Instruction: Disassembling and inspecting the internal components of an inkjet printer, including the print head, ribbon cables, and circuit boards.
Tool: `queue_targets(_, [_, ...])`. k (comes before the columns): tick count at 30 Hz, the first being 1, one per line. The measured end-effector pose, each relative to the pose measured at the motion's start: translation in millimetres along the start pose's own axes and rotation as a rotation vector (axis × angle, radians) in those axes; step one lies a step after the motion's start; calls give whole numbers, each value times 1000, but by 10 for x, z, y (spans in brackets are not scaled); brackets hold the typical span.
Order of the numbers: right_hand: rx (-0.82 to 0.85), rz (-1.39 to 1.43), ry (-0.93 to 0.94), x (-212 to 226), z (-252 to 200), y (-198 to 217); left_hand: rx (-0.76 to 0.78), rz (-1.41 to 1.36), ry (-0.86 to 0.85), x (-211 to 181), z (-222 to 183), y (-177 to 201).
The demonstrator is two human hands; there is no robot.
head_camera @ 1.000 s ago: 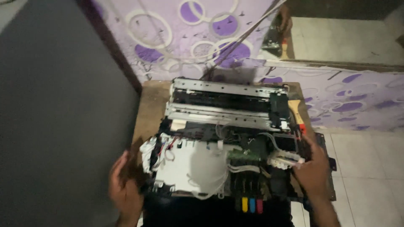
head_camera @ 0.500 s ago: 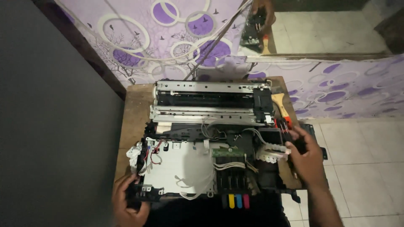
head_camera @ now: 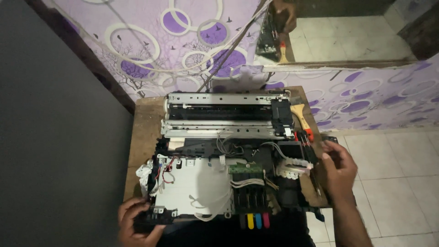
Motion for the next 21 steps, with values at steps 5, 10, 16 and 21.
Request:
queue_targets(5, [-26, 71, 283, 68, -119, 64, 169, -52, -47, 320, -88, 112])
queue_targets(10, [194, -321, 479, 252, -114, 127, 233, 27, 28, 401, -67, 173])
queue_targets(16, [254, -646, 332, 404, -172, 23, 436, -92, -20, 1280, -468, 314])
queue_targets(21, [289, -704, 343, 312, -129, -8, 486, -85, -21, 1657, -680, 382])
Point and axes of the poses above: each hand's wrist, its own z-axis towards the middle knuckle, its own y-axis out of the back of the hand, x = y × z, the point moved 2 cm from there along z, towards the middle knuckle, and after that the axes turned 15 degrees about -y, right-handed, at the moved point
